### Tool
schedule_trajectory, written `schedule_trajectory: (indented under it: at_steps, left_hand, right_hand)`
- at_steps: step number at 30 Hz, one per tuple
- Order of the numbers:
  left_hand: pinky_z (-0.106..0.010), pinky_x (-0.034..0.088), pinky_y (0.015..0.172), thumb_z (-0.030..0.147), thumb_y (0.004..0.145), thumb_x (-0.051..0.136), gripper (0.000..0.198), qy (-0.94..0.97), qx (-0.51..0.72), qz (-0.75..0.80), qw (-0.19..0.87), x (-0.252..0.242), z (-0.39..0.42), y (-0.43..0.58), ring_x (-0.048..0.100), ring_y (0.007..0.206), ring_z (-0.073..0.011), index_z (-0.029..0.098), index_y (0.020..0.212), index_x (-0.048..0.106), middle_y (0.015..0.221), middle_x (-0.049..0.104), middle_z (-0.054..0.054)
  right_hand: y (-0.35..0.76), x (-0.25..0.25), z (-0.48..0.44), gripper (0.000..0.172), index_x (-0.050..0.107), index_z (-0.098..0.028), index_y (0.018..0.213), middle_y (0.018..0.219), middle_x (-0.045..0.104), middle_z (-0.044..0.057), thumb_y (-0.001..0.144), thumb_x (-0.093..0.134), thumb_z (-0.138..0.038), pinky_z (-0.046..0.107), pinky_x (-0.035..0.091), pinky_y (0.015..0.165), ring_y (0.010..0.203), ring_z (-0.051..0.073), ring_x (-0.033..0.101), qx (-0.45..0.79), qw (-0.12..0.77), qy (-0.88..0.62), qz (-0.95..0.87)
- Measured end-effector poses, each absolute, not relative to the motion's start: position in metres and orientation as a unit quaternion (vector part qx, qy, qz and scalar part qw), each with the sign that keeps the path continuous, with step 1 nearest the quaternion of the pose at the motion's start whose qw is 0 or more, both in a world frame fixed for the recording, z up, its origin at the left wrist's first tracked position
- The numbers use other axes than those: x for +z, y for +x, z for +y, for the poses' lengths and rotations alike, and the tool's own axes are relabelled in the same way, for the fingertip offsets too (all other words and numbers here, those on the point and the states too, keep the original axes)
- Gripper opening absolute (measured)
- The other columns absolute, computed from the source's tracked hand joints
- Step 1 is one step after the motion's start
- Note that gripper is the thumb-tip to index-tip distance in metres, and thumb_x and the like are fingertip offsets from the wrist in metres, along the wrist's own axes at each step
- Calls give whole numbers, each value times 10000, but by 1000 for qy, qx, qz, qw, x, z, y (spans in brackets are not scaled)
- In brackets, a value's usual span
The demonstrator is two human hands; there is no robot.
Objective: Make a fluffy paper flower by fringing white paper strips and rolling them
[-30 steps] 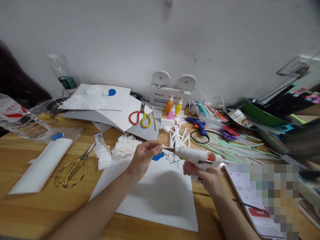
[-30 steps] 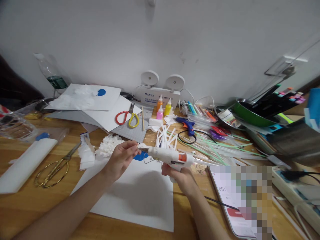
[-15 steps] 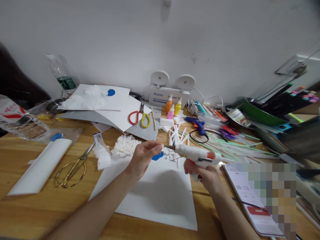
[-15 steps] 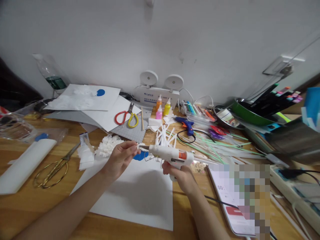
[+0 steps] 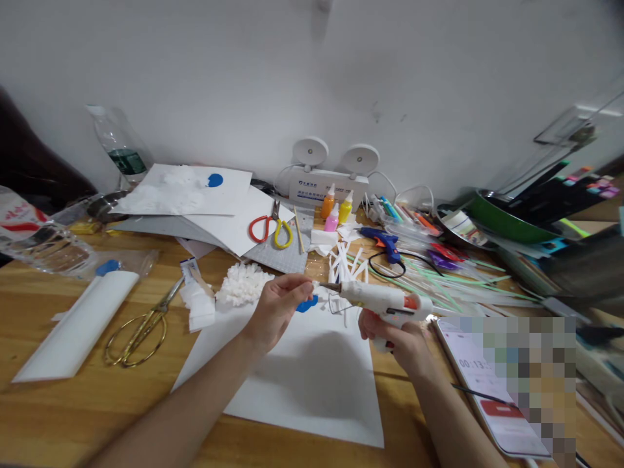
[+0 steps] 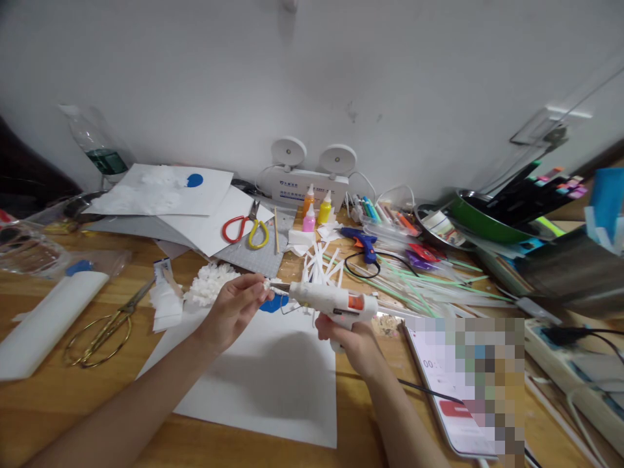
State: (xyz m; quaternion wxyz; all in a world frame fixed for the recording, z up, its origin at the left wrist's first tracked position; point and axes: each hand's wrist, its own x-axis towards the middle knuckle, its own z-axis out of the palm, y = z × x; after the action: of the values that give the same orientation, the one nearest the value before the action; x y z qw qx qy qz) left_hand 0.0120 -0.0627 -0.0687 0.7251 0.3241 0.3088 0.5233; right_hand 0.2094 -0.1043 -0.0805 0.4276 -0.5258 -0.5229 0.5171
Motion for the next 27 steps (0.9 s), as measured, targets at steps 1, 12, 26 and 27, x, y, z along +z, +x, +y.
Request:
schedule_trajectory:
  at_steps: [1,12,26,27]
  left_hand:
    - [-196,389,587,197,586,694,90,324,524,310,724,-69,-63,12,517,559,-59,158,658,656,547,581,33]
    - [-187,397,587,197,564,708,109,310,528,312,726,-66,-62,14,514,544,-51,163,655,660,522,570,39]
    - [-215,381,552,235,546,714,141,320,523,314,726,-61,-63,11,481,521,-65,150,634,645,485,529,37]
    - [-217,381,554,237,546,713,144,321,523,314,724,-60,-63,10,478,523,-68,149,635,643,482,523,37]
  right_hand:
    - [210,-81,-105,174,521,-153,499,492,518,11,616,546,-279,244,327,453,498,134,472,518,425,-530,-520]
    - [208,-78,-106,162,521,-151,499,473,506,8,581,552,-288,242,318,429,464,124,449,523,398,-562,-503]
    - [210,-74,-93,177,512,-156,501,471,499,4,599,572,-292,247,338,476,498,131,459,431,484,-599,-470]
    - [214,-76,-89,166,518,-157,521,479,511,5,608,573,-287,247,350,489,511,136,472,403,500,-611,-463]
